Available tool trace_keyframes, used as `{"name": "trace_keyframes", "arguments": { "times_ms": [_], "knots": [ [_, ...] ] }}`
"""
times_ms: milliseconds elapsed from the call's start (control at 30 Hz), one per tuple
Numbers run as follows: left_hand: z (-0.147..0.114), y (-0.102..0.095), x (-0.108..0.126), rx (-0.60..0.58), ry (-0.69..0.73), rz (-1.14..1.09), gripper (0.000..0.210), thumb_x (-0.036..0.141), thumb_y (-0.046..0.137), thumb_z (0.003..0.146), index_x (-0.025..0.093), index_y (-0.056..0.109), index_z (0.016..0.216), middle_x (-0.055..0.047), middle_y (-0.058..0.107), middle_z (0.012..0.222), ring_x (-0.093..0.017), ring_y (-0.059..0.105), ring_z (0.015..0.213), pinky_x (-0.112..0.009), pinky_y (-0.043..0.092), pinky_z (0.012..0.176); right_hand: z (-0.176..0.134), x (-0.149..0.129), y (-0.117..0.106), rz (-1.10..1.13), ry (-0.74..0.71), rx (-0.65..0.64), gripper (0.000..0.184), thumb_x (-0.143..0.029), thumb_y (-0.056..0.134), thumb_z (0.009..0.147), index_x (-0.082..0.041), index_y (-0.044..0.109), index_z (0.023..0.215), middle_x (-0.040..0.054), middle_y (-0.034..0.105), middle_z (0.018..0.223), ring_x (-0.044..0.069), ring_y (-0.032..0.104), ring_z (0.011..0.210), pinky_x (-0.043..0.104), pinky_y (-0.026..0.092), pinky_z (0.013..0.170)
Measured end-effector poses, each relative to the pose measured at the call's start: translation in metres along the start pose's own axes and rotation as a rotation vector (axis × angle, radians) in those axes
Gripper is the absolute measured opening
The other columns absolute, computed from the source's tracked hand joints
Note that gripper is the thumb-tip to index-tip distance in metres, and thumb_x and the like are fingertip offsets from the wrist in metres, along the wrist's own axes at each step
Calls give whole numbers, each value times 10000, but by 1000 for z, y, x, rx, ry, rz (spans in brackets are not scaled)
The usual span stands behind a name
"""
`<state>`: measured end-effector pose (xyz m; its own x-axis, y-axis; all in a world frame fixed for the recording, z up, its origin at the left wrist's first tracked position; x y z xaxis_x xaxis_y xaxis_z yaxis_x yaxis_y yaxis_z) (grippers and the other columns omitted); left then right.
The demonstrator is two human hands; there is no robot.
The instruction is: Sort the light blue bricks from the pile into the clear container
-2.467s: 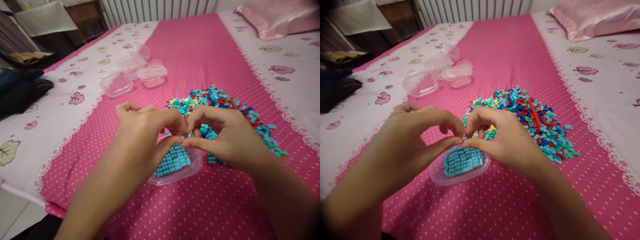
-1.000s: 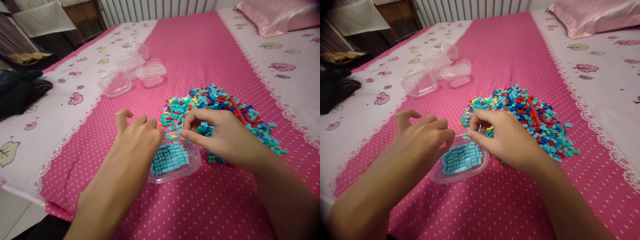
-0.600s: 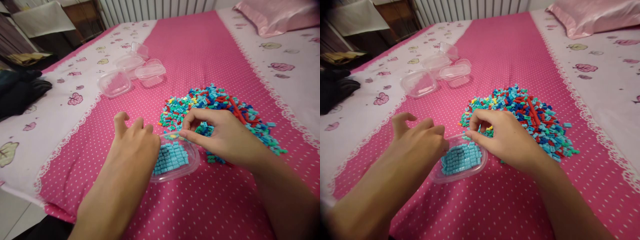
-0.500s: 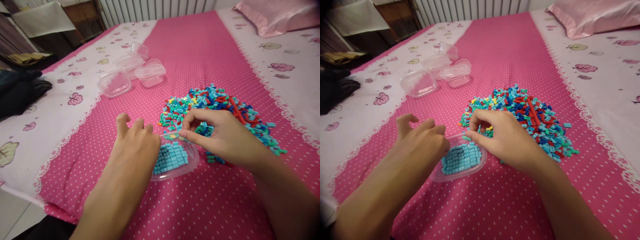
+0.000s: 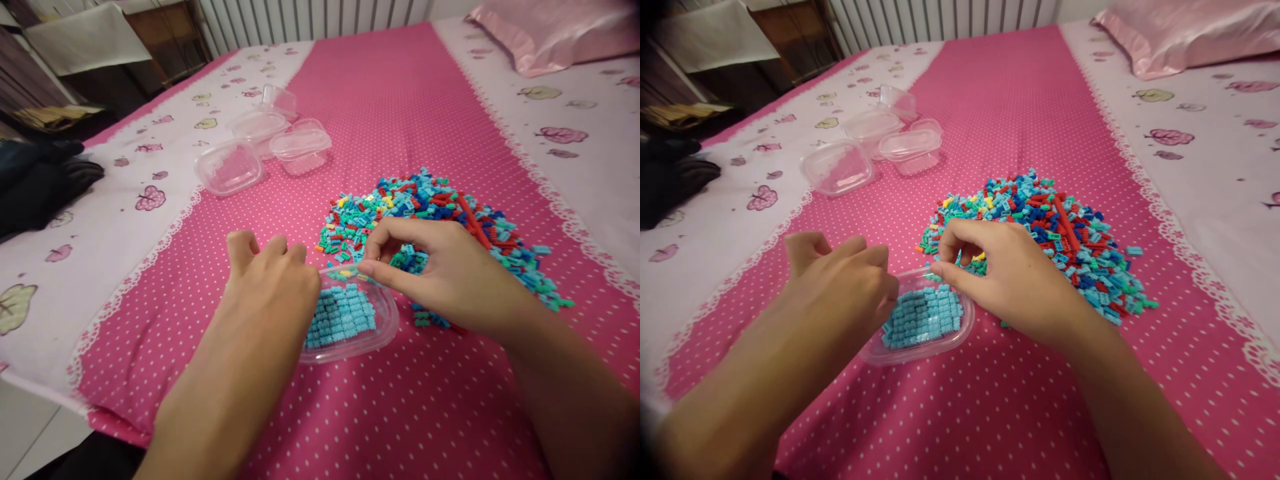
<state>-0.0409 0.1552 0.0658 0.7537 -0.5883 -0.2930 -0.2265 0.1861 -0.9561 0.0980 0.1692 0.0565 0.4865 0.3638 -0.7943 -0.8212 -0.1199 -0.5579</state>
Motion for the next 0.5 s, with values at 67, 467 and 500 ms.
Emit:
{"name": "trace_keyframes", "arguments": {
  "times_ms": [67, 467, 500],
  "knots": [
    [0, -4, -7, -21, -8, -113, 228, 97, 637, 797, 208, 636, 599, -35, 550, 670, -215, 481, 699, -460, 332, 770, 0, -4, -2, 10, -13, 19, 135, -287, 703, 915, -228, 636, 814, -48, 689, 805, 134, 637, 774, 281, 479, 739],
    [1, -23, -34, 91, -74, -766, 122, 228, 684, 862, 266, 795, 831, 2, 619, 815, -169, 579, 822, -345, 288, 721, -4, -33, 18, 29, -145, -43, 106, -209, 669, 950, -258, 692, 859, -60, 746, 848, 118, 686, 792, 247, 486, 723],
    [1, -21, -33, 87, -83, -795, 119, 226, 682, 866, 264, 794, 849, 3, 617, 827, -174, 582, 841, -345, 298, 735, -4, -31, 17, 41, -134, -42, 98, -221, 669, 952, -258, 691, 865, -57, 749, 853, 120, 691, 795, 244, 494, 725]
  ]
}}
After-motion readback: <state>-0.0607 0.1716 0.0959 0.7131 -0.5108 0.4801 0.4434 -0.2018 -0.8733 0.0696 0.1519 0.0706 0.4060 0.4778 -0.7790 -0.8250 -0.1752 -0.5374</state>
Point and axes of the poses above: each hand's wrist, its own z-axis towards the middle knuckle, its own y-axis out of the palm, x = y × z, the point moved 8 cm from there along z, towards the middle knuckle
